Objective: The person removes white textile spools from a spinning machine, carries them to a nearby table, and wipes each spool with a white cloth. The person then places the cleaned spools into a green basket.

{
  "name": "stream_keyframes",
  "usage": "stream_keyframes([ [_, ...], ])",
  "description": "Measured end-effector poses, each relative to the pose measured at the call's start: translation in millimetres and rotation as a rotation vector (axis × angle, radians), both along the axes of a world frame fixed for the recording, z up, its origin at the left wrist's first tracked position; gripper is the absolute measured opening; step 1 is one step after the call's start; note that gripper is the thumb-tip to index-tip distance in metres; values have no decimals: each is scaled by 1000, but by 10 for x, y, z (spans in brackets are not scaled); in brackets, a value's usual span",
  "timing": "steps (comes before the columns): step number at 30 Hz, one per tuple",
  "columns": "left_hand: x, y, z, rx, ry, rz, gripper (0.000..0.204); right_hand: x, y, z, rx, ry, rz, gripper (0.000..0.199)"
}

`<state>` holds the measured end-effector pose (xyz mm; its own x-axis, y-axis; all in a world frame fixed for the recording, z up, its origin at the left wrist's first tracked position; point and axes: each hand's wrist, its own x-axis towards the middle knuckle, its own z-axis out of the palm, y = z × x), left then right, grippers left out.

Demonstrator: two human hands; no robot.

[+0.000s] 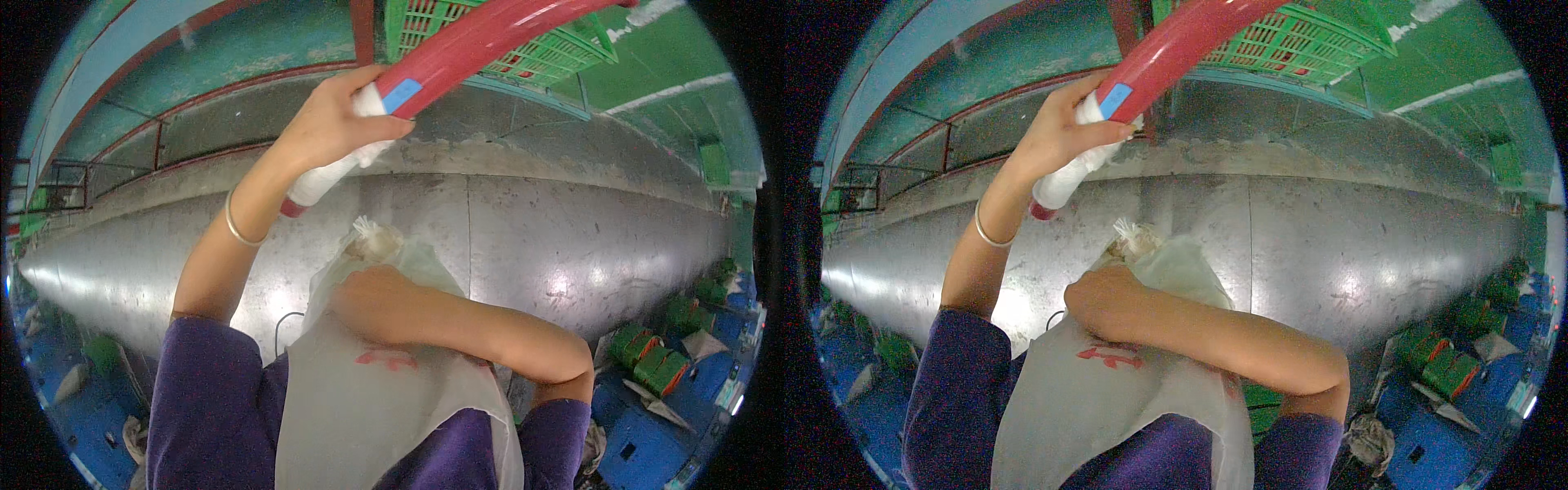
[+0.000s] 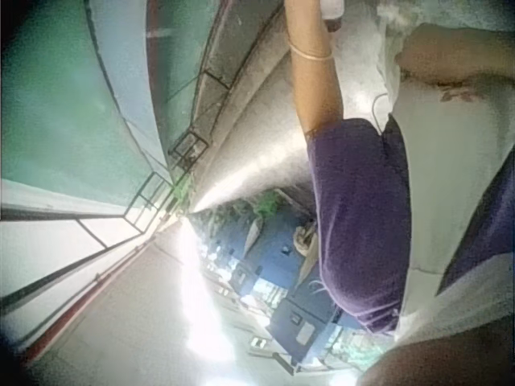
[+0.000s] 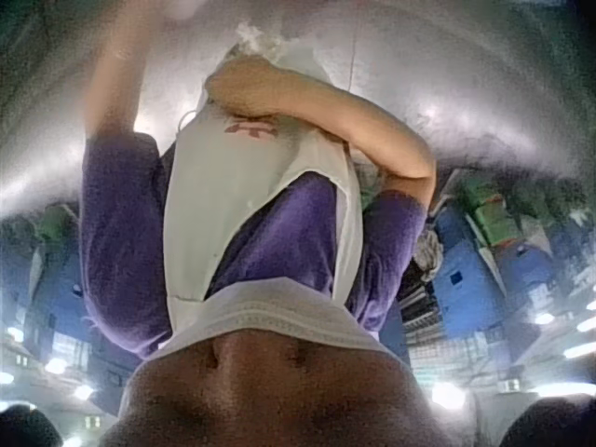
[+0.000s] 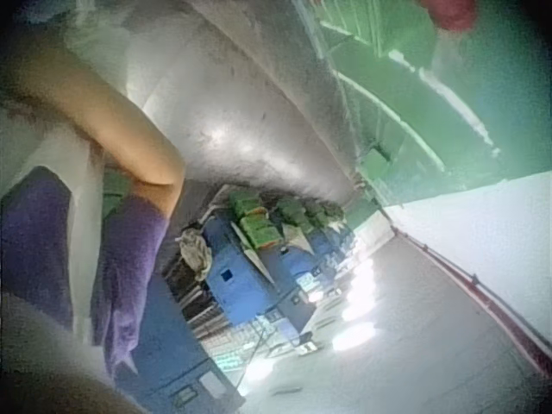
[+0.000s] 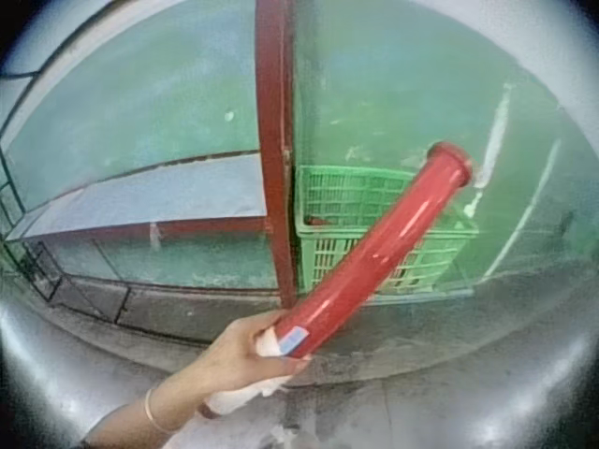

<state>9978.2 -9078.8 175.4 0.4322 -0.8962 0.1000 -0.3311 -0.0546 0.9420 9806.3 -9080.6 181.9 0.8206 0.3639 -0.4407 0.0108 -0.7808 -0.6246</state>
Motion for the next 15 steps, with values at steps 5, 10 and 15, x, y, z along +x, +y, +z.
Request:
stream_keyframes([
  [5, 36, 103, -5, 132, 75, 40, 44, -39, 97, -113, -47, -81, -1, 17],
  [10, 17, 159, -39, 135, 133, 29, 42, -20, 90, -231, 117, 79, 45, 17],
  [15, 55, 156, -142, 205, 304, -103, 39, -63, 121, -243, -34, -105, -44, 19],
])
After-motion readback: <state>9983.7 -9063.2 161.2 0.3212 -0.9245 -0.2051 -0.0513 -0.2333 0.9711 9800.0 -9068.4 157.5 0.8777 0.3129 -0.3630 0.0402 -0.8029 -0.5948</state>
